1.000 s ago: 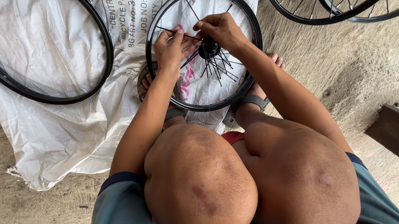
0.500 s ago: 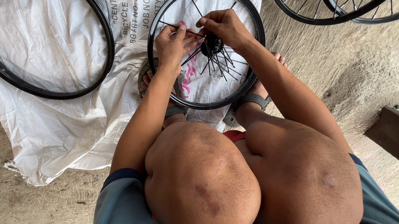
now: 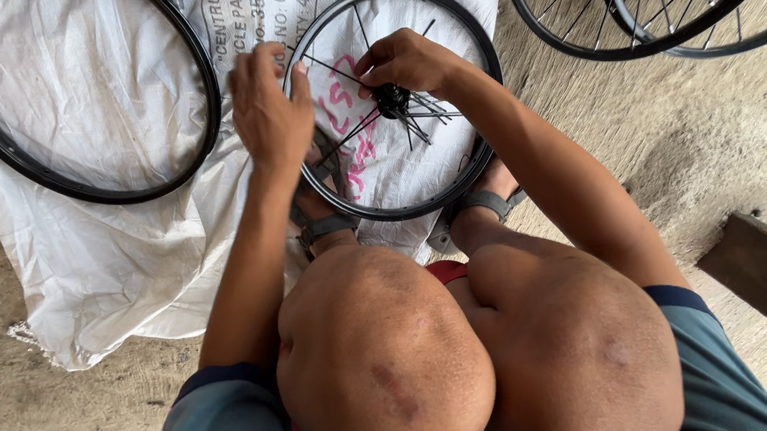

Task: The person assembles a bicycle wheel by inserting spokes into the hub and rim, then securing them with nipples. They work on one wheel at a time, threading spokes through the rim holes and tightening them by hand.

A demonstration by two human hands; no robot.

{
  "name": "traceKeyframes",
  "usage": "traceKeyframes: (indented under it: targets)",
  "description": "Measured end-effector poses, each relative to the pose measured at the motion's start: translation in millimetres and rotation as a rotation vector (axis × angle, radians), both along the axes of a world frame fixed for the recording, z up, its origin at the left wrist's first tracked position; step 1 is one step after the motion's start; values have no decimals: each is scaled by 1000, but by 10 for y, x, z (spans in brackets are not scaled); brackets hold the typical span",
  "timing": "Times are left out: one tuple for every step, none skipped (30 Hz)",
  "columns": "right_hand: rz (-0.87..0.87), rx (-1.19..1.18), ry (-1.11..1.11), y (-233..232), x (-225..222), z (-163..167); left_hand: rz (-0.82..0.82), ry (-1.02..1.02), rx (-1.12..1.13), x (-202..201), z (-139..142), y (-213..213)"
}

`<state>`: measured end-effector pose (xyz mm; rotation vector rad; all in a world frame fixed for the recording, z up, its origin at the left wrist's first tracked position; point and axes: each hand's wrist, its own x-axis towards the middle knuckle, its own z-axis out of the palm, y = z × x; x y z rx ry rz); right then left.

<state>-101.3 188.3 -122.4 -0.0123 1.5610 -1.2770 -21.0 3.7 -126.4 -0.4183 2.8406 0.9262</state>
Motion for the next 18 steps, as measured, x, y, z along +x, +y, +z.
traceKeyframes:
  targets:
    - [29, 7, 24, -7, -34, -1, -42, 58, -51, -13, -33, -42]
    - [8, -10, -11, -15, -60, 0, -81, 118, -103, -40, -48, -79]
    - [-12, -28, -49, -28, -61, 15, -89, 14, -56, -55, -35, -82]
    - [-31, -48, -86, -31, -66, 35, -98, -88, -10, -64, -21, -73]
    - [-62, -80, -69, -33, -53, 34, -108, -187, 33, -65, -18, -73]
    - [-97, -113, -53, -21, -31, 13, -111, -228, 69, -70, 26, -58]
    - [-133, -143, -46, 8, 5, -4, -116, -276, 109, -50, 122, -47]
    - [-137, -169, -35, 34, 50, -3, -121, -332, 149, -10, 248, -42]
    - [-139, -194, -23, 89, 84, 5, -111, -378, 214, 26, 387, -38]
    - [-141, -219, -10, 141, 122, 18, -100, -421, 279, 65, 531, -53]
    - [-144, -291, -29, 196, 161, 39, -88, -464, 346, 111, 667, -53]
    - [-147, -363, -48, 258, 192, 64, -134, -419, 397, 151, 780, -57]
    - [-148, -436, -65, 302, 224, 88, -180, -372, 447, 174, 864, -74]
    - [-172, -434, -60, 336, 252, 109, -224, -326, 495, 174, 907, -102]
    - [-198, -433, -57, 364, 285, 129, -267, -363, 514, 138, 904, -141]
    - [-225, -431, -50, 376, 310, 137, -313, -399, 532, 66, 856, -186]
    - [-208, -419, -30, 384, 323, 134, -360, -435, 551, -14, 784, -233]
    - [-191, -405, -14, 381, 343, 122, -326, -428, 605, -115, 686, -286]
